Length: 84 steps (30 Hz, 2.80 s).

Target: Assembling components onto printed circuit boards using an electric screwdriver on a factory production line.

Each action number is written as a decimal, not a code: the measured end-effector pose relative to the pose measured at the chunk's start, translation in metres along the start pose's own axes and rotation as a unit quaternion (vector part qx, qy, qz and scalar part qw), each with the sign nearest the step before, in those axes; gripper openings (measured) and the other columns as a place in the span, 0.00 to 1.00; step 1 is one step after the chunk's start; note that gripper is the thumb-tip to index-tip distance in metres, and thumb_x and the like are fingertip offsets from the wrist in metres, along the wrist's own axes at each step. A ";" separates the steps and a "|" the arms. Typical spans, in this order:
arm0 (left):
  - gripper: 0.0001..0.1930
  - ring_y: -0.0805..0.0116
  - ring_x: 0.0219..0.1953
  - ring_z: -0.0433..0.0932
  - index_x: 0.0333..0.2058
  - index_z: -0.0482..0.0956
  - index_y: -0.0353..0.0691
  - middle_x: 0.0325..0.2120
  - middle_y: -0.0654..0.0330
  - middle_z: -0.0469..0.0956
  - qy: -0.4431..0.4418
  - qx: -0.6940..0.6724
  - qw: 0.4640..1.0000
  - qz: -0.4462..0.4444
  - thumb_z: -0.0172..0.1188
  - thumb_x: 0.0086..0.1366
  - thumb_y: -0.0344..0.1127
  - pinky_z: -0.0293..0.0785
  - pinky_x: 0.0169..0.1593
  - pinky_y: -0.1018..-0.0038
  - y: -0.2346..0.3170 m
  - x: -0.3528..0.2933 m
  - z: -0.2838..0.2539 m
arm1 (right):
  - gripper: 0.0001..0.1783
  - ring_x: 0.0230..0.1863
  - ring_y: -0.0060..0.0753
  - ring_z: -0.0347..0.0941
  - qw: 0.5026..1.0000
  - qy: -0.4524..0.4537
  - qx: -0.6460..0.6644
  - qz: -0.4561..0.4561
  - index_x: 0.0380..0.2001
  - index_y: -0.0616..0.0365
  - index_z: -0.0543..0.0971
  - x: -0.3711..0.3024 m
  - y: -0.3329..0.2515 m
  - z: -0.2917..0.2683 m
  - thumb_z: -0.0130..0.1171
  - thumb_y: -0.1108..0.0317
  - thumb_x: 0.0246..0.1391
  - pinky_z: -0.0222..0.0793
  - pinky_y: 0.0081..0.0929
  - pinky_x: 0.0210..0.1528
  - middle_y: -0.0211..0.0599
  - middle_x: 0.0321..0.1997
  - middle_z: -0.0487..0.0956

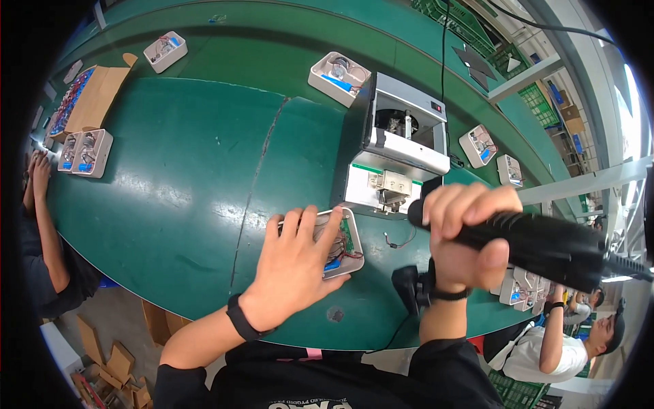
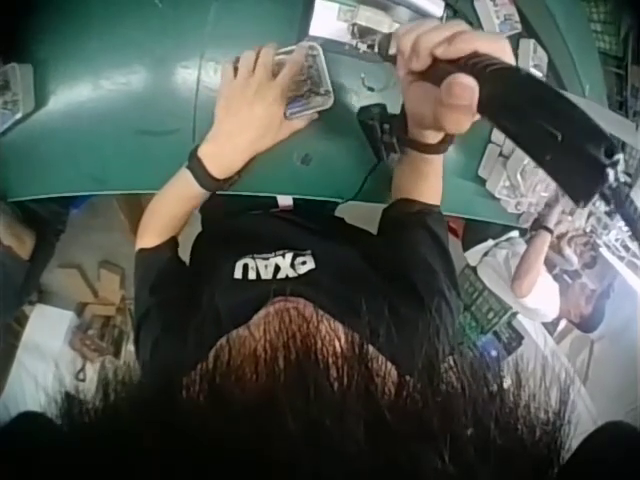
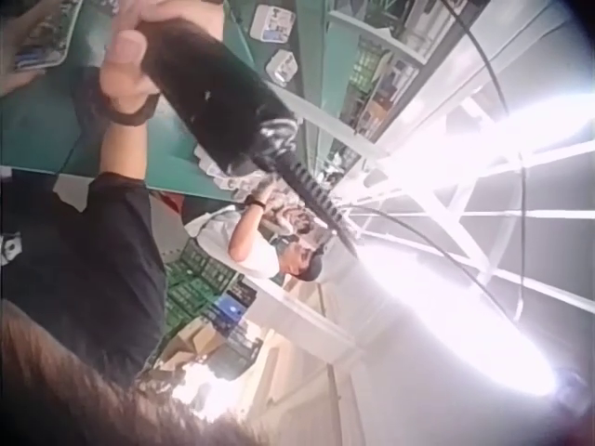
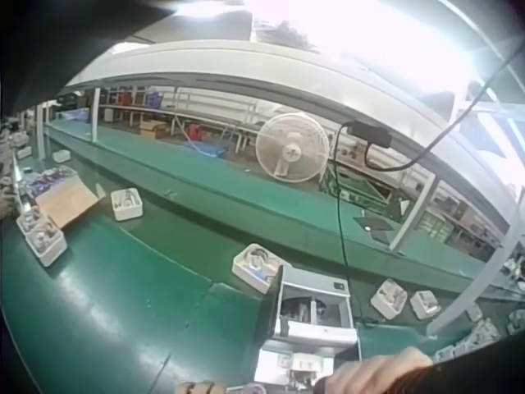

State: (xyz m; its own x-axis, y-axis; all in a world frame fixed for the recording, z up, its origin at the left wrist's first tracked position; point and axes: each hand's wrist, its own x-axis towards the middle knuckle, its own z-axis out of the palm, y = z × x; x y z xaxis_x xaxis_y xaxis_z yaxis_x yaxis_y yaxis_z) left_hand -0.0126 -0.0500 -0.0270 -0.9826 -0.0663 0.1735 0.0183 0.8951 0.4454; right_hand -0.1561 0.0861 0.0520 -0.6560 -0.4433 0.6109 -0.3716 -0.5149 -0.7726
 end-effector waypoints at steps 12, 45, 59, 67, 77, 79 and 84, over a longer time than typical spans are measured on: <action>0.50 0.52 0.53 0.67 0.65 0.65 0.40 0.50 0.49 0.68 0.031 -0.005 0.998 -0.057 0.76 0.44 0.52 0.62 0.56 0.56 0.003 -0.002 0.007 | 0.26 0.17 0.28 0.66 0.992 -0.036 0.024 0.116 0.30 0.58 0.68 -0.025 -0.001 0.010 0.67 0.46 0.52 0.65 0.30 0.24 0.32 0.18 0.70; 0.48 0.39 0.64 0.64 0.65 0.63 0.36 0.63 0.38 0.64 0.077 0.120 0.990 0.013 0.71 0.53 0.58 0.62 0.67 0.53 -0.250 0.157 -0.085 | 0.29 0.18 0.27 0.67 0.999 -0.009 -0.036 0.031 0.31 0.56 0.69 0.005 0.010 -0.002 0.71 0.44 0.50 0.67 0.29 0.24 0.30 0.19 0.70; 0.59 0.49 0.61 0.70 0.66 0.53 0.30 0.56 0.42 0.70 0.089 -0.073 0.987 -0.114 0.75 0.35 0.43 0.65 0.66 0.62 -0.402 0.156 -0.118 | 0.14 0.22 0.22 0.69 0.992 -0.022 -0.113 0.055 0.28 0.57 0.73 -0.005 -0.027 -0.011 0.70 0.69 0.42 0.66 0.24 0.27 0.27 0.21 0.73; 0.55 0.39 0.61 0.65 0.59 0.61 0.27 0.56 0.38 0.65 -0.113 -0.097 0.983 0.110 0.78 0.29 0.40 0.65 0.65 0.57 -0.081 0.014 -0.055 | 0.26 0.19 0.27 0.67 0.994 0.006 0.062 0.092 0.30 0.56 0.70 -0.029 -0.032 0.008 0.73 0.49 0.49 0.67 0.28 0.26 0.30 0.20 0.72; 0.46 0.40 0.64 0.62 0.54 0.67 0.28 0.59 0.40 0.63 -0.127 -0.092 0.977 0.144 0.74 0.35 0.44 0.61 0.68 0.55 -0.037 -0.003 -0.021 | 0.25 0.17 0.25 0.65 0.991 -0.018 0.042 0.124 0.31 0.58 0.69 -0.040 0.011 0.025 0.71 0.51 0.50 0.66 0.27 0.24 0.32 0.19 0.70; 0.45 0.40 0.64 0.62 0.54 0.68 0.29 0.59 0.40 0.63 -0.123 -0.085 0.977 0.151 0.74 0.36 0.44 0.61 0.68 0.55 -0.036 -0.002 -0.020 | 0.24 0.18 0.25 0.65 0.993 -0.019 0.031 0.115 0.31 0.58 0.69 -0.043 0.022 0.022 0.71 0.53 0.51 0.66 0.26 0.23 0.32 0.18 0.71; 0.47 0.41 0.64 0.62 0.53 0.68 0.23 0.59 0.38 0.63 -0.124 -0.096 0.977 0.146 0.74 0.33 0.41 0.61 0.68 0.58 -0.038 -0.002 -0.020 | 0.22 0.18 0.25 0.66 0.993 -0.058 -0.003 0.107 0.31 0.59 0.69 -0.049 0.040 0.016 0.70 0.55 0.52 0.67 0.26 0.23 0.33 0.19 0.71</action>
State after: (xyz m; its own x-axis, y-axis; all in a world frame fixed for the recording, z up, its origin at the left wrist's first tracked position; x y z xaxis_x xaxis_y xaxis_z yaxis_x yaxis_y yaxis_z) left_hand -0.0073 -0.0925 -0.0266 -0.9443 0.3098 0.1109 0.3160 0.7594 0.5687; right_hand -0.1280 0.0754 -0.0064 -0.6406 -0.6232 0.4486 -0.2362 -0.3959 -0.8874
